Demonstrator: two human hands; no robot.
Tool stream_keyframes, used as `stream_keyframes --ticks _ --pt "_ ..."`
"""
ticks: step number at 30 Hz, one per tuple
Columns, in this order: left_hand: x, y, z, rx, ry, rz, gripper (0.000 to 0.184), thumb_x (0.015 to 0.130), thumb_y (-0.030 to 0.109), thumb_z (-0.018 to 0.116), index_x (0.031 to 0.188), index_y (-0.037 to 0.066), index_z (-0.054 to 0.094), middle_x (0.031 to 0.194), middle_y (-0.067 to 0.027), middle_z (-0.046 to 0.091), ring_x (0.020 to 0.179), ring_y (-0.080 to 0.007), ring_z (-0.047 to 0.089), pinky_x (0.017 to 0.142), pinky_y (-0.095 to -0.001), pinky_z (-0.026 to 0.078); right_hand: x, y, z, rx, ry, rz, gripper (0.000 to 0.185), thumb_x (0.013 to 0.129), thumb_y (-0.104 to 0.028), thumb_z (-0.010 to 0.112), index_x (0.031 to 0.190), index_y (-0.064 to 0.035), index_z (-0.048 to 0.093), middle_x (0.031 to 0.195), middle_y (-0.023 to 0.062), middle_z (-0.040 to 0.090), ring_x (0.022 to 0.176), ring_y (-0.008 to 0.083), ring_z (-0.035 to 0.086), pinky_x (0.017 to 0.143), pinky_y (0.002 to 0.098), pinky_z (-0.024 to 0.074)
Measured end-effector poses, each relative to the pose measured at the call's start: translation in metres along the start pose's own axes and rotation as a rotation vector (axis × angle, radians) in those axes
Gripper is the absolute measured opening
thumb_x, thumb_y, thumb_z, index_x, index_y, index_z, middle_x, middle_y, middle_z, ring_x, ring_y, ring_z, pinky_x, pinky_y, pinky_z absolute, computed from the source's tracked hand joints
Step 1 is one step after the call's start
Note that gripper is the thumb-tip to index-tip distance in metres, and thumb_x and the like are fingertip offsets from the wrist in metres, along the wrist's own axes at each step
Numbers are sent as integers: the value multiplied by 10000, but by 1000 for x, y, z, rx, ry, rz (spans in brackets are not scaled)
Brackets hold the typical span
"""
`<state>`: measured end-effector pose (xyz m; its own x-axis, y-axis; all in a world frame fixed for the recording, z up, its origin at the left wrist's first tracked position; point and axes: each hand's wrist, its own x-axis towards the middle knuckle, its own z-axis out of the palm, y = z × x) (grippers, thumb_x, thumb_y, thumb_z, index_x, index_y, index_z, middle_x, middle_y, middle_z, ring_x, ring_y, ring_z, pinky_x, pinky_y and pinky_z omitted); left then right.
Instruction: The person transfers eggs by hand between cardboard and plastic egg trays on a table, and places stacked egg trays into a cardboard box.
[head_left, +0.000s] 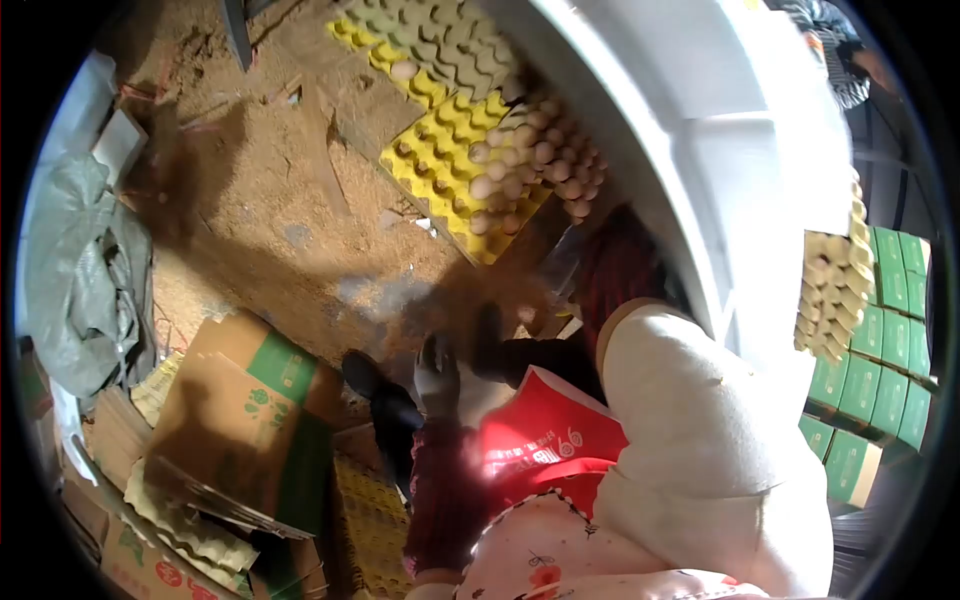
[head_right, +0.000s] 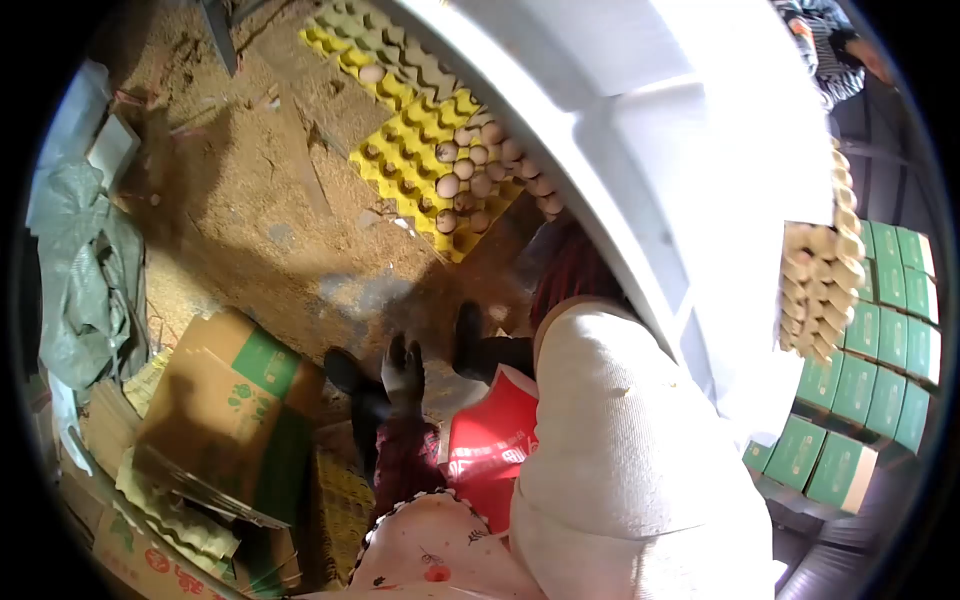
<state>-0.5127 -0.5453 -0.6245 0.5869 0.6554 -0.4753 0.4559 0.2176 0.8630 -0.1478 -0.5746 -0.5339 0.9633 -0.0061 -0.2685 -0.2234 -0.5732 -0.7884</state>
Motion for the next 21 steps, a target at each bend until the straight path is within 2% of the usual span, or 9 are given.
stream_keyframes --ticks 3,8,11,13,15,17,18,19,21 --pt "-43 3 -15 294 -142 -176 410 1004 256 618 1324 1 628 1272 -227 669 1180 -307 648 975 -397 504 -105 19 24 -152 -173 60 270 944 -328 629 936 -76 725 793 127 670 713 252 625 678 429 523" --pt "-109 57 -68 337 -226 -108 359 995 246 624 1260 7 663 1183 -216 694 1077 -331 672 915 -402 525 -240 33 -12 -399 -317 110 285 937 -335 633 913 -71 736 779 134 670 708 259 624 682 440 522" --pt "-128 125 -107 271 -238 -3 331 989 240 627 1222 12 684 1130 -209 710 1014 -346 686 878 -405 537 -298 25 -46 -337 -367 47 294 933 -340 636 899 -68 742 771 138 670 706 264 624 685 446 521" --pt "-125 184 -120 191 -264 147 314 986 236 630 1197 14 698 1095 -205 720 973 -355 695 854 -407 545 -333 -105 -106 123 -705 112 236 920 -235 640 948 -19 732 912 130 727 832 228 667 771 410 544" --pt "-116 256 -119 119 -345 310 298 982 232 632 1171 17 712 1060 -201 730 931 -365 705 830 -410 553 -345 -157 -142 153 -723 -35 222 927 -209 656 991 -6 722 970 127 735 881 202 668 809 398 545" --pt "-106 330 -102 137 -490 393 283 979 228 634 1146 20 726 1025 -196 740 890 -375 714 806 -412 561 -343 -204 -207 221 -692 -120 286 929 -202 689 1131 1 698 1034 133 736 949 189 667 875 366 544" --pt "-104 374 -88 197 -572 405 262 971 228 645 1112 28 737 1009 -194 737 878 -354 714 787 -391 555 -340 -213 -238 174 -515 -167 309 920 -211 704 1152 -6 691 1064 145 737 960 229 692 878 376 552" --pt "-102 418 -74 256 -654 420 242 964 228 657 1079 36 748 994 -191 734 866 -333 714 768 -371 548 -322 -193 -259 50 -260 -521 324 908 -225 722 1166 -31 692 1072 164 730 965 271 711 865 383 560" --pt "-112 499 -29 322 -719 798 255 976 226 675 1092 6 733 909 -158 742 814 -221 705 745 -363 545 -313 -239 -356 -85 33 -455 362 889 -233 742 1201 -59 683 1112 174 708 947 307 712 849 400 568"
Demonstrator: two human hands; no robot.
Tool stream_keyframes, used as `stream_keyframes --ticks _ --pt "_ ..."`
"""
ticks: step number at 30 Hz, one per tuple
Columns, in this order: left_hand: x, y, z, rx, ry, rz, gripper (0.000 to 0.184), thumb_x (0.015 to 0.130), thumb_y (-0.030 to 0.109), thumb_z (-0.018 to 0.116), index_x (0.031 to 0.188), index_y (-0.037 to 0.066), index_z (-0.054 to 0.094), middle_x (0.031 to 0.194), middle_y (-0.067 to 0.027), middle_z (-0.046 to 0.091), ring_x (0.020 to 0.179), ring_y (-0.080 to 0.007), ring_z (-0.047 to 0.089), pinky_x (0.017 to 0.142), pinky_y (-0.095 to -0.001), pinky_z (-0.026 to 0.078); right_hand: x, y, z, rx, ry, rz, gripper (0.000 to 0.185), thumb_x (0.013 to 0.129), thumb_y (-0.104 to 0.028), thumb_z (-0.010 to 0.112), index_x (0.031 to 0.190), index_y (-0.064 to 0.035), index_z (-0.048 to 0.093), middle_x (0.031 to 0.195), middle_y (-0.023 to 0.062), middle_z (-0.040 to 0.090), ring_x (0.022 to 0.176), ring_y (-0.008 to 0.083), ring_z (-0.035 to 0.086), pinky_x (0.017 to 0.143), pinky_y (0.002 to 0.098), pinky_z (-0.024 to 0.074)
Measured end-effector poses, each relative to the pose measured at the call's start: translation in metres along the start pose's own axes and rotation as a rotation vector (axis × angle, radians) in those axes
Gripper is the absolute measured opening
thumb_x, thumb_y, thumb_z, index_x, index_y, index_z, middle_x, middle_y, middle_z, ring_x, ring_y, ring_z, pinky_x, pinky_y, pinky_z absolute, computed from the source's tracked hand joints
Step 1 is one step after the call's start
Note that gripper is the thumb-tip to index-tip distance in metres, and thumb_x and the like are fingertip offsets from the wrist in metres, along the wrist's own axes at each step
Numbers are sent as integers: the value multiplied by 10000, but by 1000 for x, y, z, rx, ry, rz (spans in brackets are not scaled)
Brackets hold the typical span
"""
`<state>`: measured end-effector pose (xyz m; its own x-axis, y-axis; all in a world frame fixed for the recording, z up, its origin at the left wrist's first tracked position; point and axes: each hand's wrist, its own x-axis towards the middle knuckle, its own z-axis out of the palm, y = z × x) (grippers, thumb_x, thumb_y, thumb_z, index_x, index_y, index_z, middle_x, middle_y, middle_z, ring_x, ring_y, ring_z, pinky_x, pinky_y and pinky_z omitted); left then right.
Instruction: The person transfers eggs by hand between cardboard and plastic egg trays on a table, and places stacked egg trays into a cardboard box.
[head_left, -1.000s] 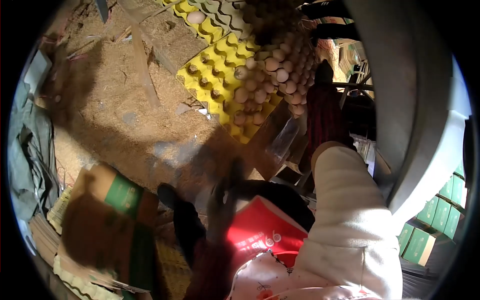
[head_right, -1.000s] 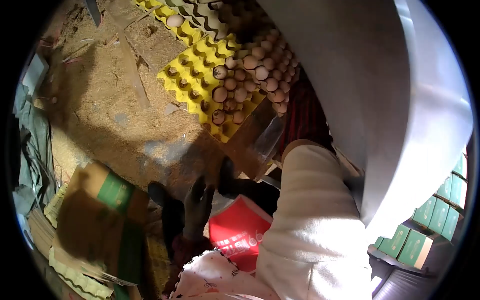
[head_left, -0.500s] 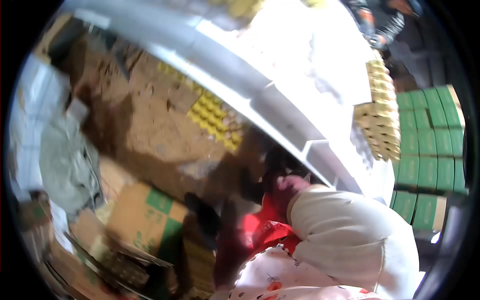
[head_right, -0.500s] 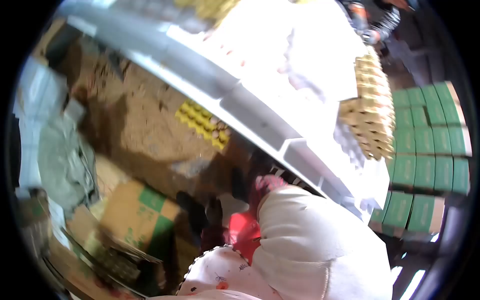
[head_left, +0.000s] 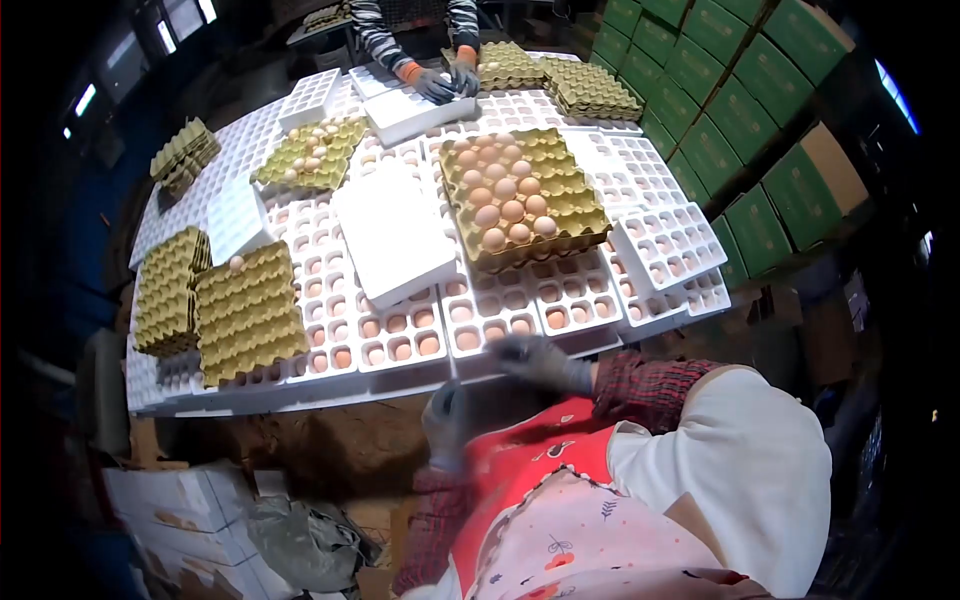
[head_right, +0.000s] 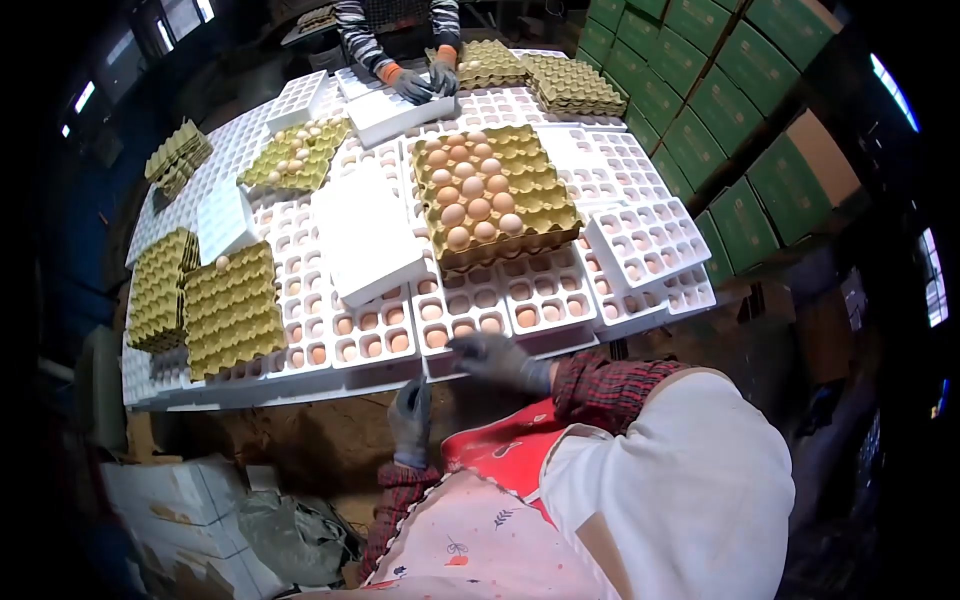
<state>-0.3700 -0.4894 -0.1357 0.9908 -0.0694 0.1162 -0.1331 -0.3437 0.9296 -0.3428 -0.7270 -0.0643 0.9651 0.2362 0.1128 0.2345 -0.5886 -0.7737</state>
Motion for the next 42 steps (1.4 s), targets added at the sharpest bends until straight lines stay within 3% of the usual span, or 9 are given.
stream_keyframes --ticks 10,16,20,24,28,32,33,36,42 --pt "224 145 92 800 -280 383 548 833 255 742 1331 97 579 1277 -126 626 1069 -348 640 905 -455 525 121 83 -191 -406 -13 -94 365 794 -271 782 1074 -88 636 997 150 683 913 362 673 827 448 545" --pt "232 140 86 143 -251 -2 440 856 167 777 1240 21 618 1080 -106 697 1018 -223 664 903 -348 542 130 111 -233 911 31 252 402 827 -290 770 1090 -12 644 985 106 695 875 207 664 846 339 542" --pt "241 166 86 -545 -117 -276 325 940 175 658 1212 2 616 1152 -102 653 961 -189 648 891 -330 553 165 88 -241 -197 -89 -92 392 802 -232 773 1133 -52 664 1102 162 665 1003 319 683 838 399 554" --pt "246 209 123 797 -495 228 340 867 212 725 1184 111 652 1163 -96 646 989 -266 686 822 -392 564 172 80 -208 -579 -159 -55 260 859 -160 662 1104 -88 616 1073 117 659 950 318 711 804 438 566" --pt "253 184 124 876 -500 434 334 826 184 743 1147 145 659 1130 -88 665 992 -327 669 789 -430 565 164 121 -221 561 77 35 455 836 -211 765 1245 -52 644 1045 85 726 814 196 677 749 355 545" --pt "262 162 94 92 -526 55 521 931 295 684 1388 65 584 1296 -150 668 1094 -242 692 847 -330 567 176 102 -279 625 17 284 483 813 -262 827 1225 -60 675 1096 69 688 900 175 652 782 327 530" --pt "271 155 81 -260 -492 -95 540 927 280 678 1403 49 569 1306 -135 661 1113 -235 680 847 -332 566 191 132 -258 60 199 -203 500 787 -277 838 1216 -78 675 1166 119 645 981 212 644 821 390 525" --pt "287 165 66 -887 -411 -304 568 915 244 661 1420 14 543 1306 -113 651 1158 -244 654 898 -353 551 204 59 -233 -746 -84 210 401 767 -209 803 1132 -103 674 1277 161 530 1116 372 572 870 474 534" --pt "308 203 79 350 -554 287 313 845 229 767 1130 103 738 1309 -156 626 1198 -351 611 935 -398 542 198 73 -236 -469 9 173 433 769 -279 783 1138 -82 669 1336 201 533 1137 378 600 934 463 518"
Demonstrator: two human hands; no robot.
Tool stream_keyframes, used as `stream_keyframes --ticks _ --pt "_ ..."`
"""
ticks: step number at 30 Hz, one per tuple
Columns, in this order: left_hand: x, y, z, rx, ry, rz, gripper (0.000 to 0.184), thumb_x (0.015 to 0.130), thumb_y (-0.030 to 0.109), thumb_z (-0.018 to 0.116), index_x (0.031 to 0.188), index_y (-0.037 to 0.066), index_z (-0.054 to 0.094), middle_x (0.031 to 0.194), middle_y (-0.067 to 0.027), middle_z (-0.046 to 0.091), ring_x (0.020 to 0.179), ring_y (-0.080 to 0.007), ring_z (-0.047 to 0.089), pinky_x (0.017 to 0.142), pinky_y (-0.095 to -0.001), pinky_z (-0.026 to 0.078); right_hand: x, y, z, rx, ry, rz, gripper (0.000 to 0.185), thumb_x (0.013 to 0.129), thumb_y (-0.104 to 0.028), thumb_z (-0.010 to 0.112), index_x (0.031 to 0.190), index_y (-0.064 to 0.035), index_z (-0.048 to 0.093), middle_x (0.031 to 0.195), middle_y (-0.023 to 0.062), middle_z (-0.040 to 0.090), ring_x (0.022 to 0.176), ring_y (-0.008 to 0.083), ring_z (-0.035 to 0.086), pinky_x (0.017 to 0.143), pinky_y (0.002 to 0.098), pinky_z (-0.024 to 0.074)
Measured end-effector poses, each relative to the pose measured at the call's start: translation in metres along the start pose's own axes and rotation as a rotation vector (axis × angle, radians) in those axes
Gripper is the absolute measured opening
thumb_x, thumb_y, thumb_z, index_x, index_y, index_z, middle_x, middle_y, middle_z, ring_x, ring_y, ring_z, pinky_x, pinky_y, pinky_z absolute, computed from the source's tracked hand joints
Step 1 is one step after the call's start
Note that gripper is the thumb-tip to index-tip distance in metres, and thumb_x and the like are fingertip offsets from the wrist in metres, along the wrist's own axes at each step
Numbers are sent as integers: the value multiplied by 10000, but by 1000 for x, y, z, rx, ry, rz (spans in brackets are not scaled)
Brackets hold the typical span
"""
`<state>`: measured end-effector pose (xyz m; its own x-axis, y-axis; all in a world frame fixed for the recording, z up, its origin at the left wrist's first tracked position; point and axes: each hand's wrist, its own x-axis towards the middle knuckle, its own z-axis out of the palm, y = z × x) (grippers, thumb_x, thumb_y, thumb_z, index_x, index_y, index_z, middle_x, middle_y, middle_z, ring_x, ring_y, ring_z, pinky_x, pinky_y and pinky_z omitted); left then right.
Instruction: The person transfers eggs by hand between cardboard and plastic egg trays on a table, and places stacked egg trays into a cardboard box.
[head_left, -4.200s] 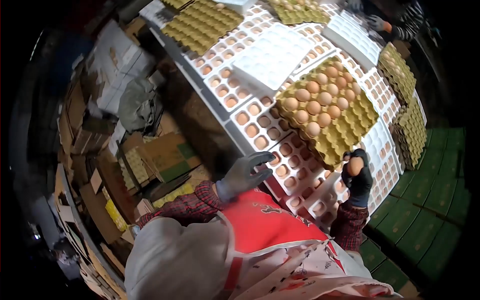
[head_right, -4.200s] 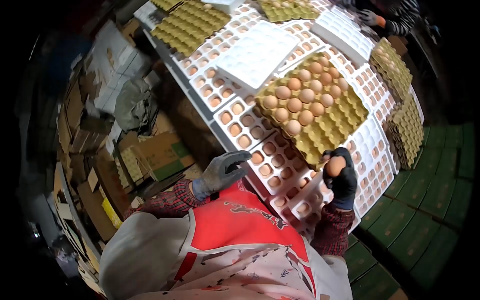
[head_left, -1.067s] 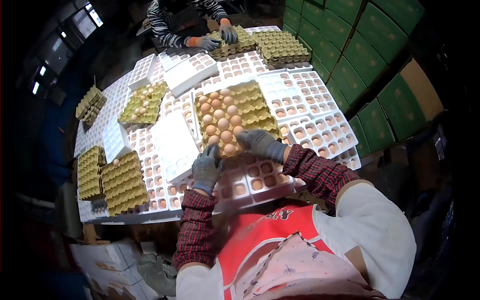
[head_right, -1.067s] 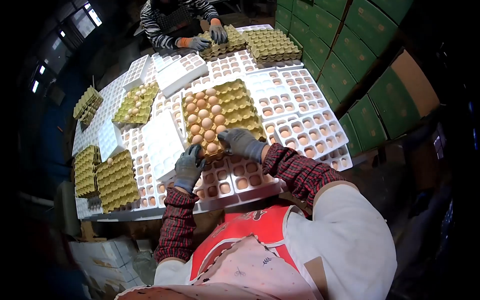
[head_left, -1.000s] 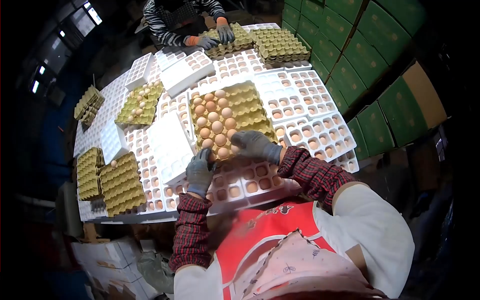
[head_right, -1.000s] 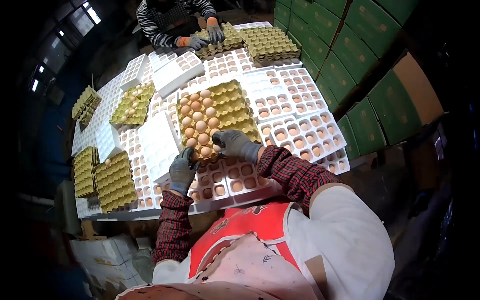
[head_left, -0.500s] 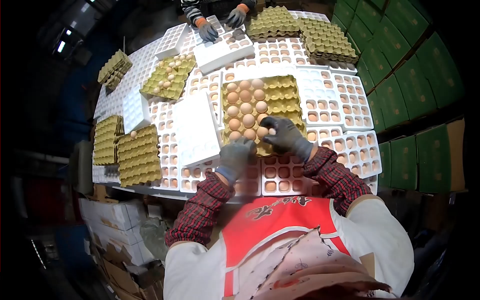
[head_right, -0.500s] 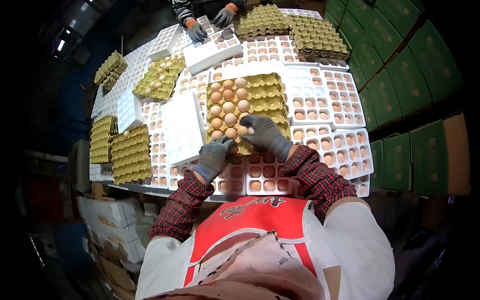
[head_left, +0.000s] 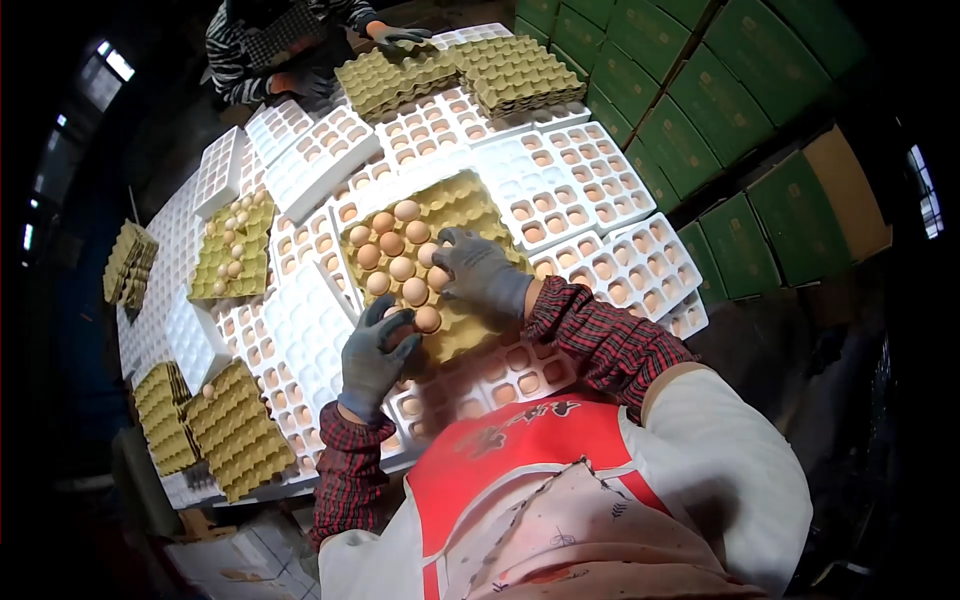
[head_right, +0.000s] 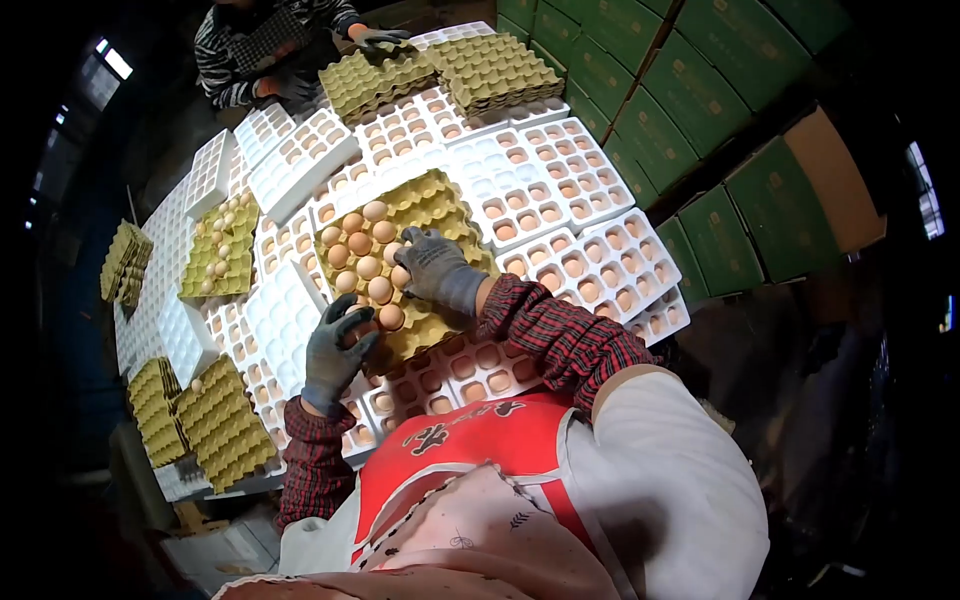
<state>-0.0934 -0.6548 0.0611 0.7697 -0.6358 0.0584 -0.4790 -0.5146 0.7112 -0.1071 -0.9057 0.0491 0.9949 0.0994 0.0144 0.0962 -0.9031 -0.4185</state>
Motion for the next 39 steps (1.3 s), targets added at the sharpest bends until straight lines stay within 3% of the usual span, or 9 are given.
stream_keyframes --ticks 3,4,6,8,14,20,24,32,39 --pt "3 1 19 577 36 41 394 744 205 780 1126 146 706 1377 -122 553 1194 -345 583 895 -410 563 -9 38 -23 509 183 18 592 736 -342 870 1216 -59 670 1366 193 586 1208 326 607 994 409 501" --pt "4 -7 27 627 86 37 402 731 205 778 1124 152 712 1389 -128 540 1195 -344 580 901 -410 565 -5 59 -27 618 369 38 529 692 -309 904 1117 -69 699 1097 123 668 1058 279 633 932 374 517" --pt "10 3 24 680 21 -35 402 732 215 780 1123 148 715 1412 -131 522 1213 -335 568 915 -408 562 7 129 -25 453 520 174 523 707 -318 891 1121 -62 699 1103 122 676 1049 290 643 915 393 523" --pt "16 8 24 652 -20 -94 408 726 214 792 1126 158 728 1417 -135 525 1214 -342 564 931 -418 552 18 184 -31 306 407 443 488 728 -335 868 1113 -84 706 1133 132 678 1067 310 647 919 419 528" --pt "31 34 26 666 -63 -131 397 689 219 825 1072 180 725 1421 -146 514 1203 -358 553 920 -438 549 70 259 19 17 116 460 519 775 -321 816 1234 -123 676 1192 135 661 1149 324 615 998 427 488" --pt "36 31 49 691 -47 -81 348 718 184 792 1059 182 725 1369 -131 567 1192 -365 572 918 -441 549 69 316 25 -33 469 248 564 890 -307 739 1382 -104 552 1347 161 598 1259 345 547 1043 435 457" --pt "57 57 16 375 -73 -271 405 703 209 856 1088 158 743 1279 -140 621 1134 -371 621 922 -431 537 50 335 37 -300 87 377 603 994 -464 547 1481 -114 483 1583 158 375 1464 409 311 1186 593 222" --pt "304 117 122 386 -108 128 285 815 257 765 1036 79 745 1227 -192 652 1036 -368 688 847 -463 569 43 332 51 -229 262 367 544 1005 -366 541 1473 -96 470 1573 174 368 1471 427 288 1208 611 160" --pt "423 16 240 833 -392 -207 284 834 324 729 1098 227 769 1238 -144 629 1062 -374 660 914 -481 540 42 323 38 -166 171 416 578 1025 -379 474 1520 -84 434 1608 158 354 1512 410 237 1234 598 88"
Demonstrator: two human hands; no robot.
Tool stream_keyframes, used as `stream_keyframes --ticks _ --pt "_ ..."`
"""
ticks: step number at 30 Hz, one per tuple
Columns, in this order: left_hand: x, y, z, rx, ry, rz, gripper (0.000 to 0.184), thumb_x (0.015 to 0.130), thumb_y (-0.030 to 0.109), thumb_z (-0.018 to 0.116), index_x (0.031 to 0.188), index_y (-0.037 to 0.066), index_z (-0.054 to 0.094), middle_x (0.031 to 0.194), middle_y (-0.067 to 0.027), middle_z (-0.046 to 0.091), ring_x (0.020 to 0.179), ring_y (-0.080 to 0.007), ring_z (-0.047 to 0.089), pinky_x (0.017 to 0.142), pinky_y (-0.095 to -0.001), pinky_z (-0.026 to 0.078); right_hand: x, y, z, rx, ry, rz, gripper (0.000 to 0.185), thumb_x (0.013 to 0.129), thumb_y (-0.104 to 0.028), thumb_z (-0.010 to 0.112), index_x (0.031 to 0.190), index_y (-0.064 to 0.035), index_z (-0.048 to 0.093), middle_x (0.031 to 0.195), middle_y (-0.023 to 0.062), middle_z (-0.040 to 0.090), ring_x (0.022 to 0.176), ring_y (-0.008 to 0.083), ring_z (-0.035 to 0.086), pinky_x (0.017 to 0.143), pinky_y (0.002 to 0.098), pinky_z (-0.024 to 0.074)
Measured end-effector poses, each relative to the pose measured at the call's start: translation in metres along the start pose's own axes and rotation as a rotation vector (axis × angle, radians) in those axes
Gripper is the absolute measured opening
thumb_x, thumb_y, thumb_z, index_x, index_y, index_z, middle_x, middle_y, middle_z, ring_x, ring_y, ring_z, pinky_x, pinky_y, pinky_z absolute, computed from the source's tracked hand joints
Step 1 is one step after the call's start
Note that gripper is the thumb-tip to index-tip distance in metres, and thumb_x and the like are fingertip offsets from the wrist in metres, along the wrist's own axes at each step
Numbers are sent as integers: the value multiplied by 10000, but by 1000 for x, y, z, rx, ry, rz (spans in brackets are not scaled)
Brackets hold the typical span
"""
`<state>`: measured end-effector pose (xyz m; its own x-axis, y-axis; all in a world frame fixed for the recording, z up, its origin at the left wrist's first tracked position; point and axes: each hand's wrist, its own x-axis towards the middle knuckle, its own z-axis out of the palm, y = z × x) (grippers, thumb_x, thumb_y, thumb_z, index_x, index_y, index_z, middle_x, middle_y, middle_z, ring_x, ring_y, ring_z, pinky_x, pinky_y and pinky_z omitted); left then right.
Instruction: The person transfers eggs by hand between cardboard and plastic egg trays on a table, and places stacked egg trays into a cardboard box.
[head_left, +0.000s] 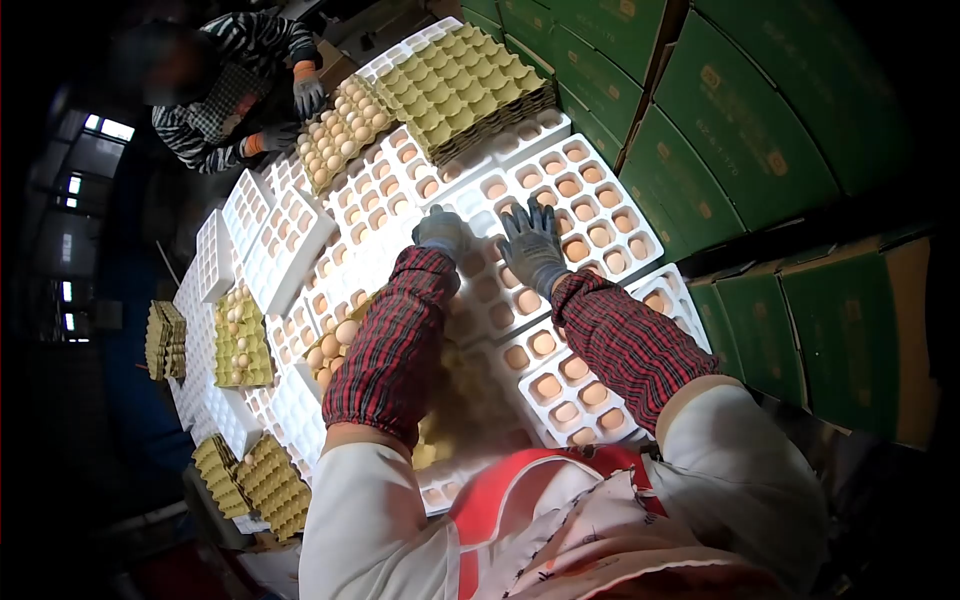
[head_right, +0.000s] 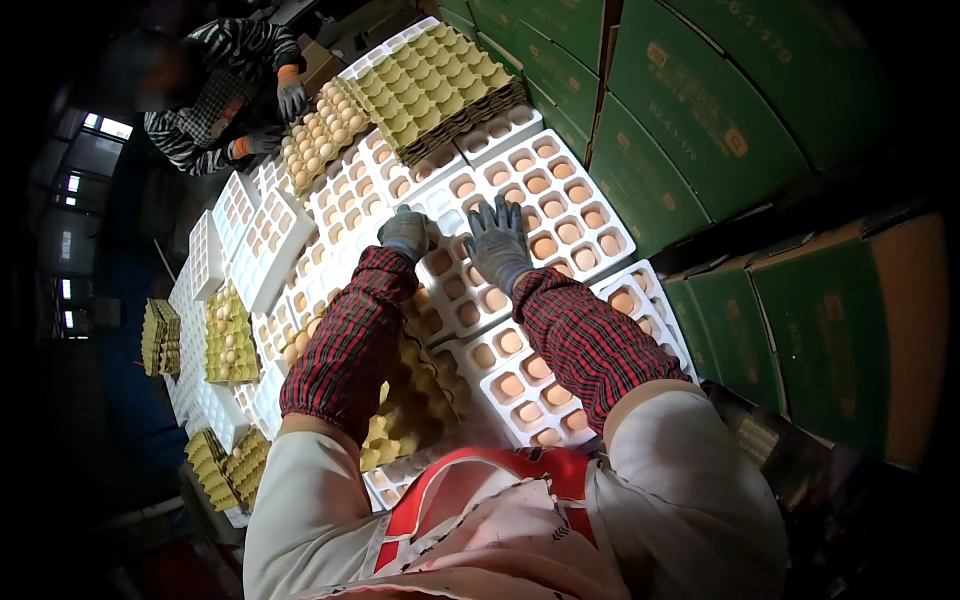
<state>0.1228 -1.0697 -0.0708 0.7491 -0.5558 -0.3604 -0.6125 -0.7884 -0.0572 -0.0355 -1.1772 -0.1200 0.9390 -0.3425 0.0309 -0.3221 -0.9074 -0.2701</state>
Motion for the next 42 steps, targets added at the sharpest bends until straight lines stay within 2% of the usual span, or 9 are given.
stream_keyframes --ticks 7,11,14,21,28,31,37,40,42 --pt "8 35 -3 -193 -5 209 349 930 357 597 1248 253 698 1190 -125 701 1092 -360 658 931 -477 528 1 0 -2 19 -5 13 548 981 -183 460 1516 -67 431 1605 154 345 1514 411 228 1234 602 99" --pt "52 24 14 -436 433 263 473 957 443 588 1325 148 616 1314 -137 631 1191 -375 596 994 -482 487 -1 -2 -3 15 67 -17 515 966 -221 526 1450 -50 484 1508 178 414 1436 437 325 1197 617 190" --pt "32 27 -7 -233 36 126 627 969 430 508 1459 55 396 1502 -255 399 1412 -461 343 1199 -542 249 5 4 16 -10 241 -50 545 978 -299 541 1454 -42 477 1469 195 450 1408 443 363 1192 626 195" --pt "-154 -100 -91 -1248 158 323 369 1020 278 619 1256 -1 669 1113 -116 739 996 -159 652 913 -299 511 6 6 27 -25 267 -89 523 969 -394 607 1405 -111 557 1493 127 478 1406 420 368 1164 630 232" --pt "-346 -180 -33 -574 107 -14 250 871 222 741 1085 95 717 979 -102 699 837 -279 682 773 -379 553 -35 -137 -96 847 -59 -453 447 869 -265 783 1258 -83 659 1257 135 670 1180 301 624 999 392 510" --pt "-375 -163 1 -302 223 1 384 745 186 817 1093 99 682 1071 -129 674 907 -364 677 768 -428 556 -79 -207 -95 547 -143 -834 419 855 -301 754 1213 -109 649 1174 93 632 1062 277 644 916 422 524" --pt "-374 -173 27 -394 365 117 518 735 185 824 1202 78 627 1096 -139 671 957 -347 679 825 -417 563 -84 -241 -71 610 -135 -690 262 884 -222 694 1094 -76 633 1049 108 639 981 304 651 815 434 536" --pt "-377 -190 30 -1095 503 40 444 856 163 733 1254 15 606 1135 -104 650 985 -221 673 851 -336 553 -67 -233 -73 1006 -105 -527 425 844 -188 730 1242 -65 640 1200 138 638 1037 267 647 886 372 534" --pt "-373 -214 32 -1603 284 -100 412 888 175 710 1234 -17 598 1135 -90 653 1008 -173 637 847 -308 538 -71 -242 -74 548 -209 -644 467 820 -286 764 1206 -70 614 1144 142 617 1072 308 614 897 423 522"
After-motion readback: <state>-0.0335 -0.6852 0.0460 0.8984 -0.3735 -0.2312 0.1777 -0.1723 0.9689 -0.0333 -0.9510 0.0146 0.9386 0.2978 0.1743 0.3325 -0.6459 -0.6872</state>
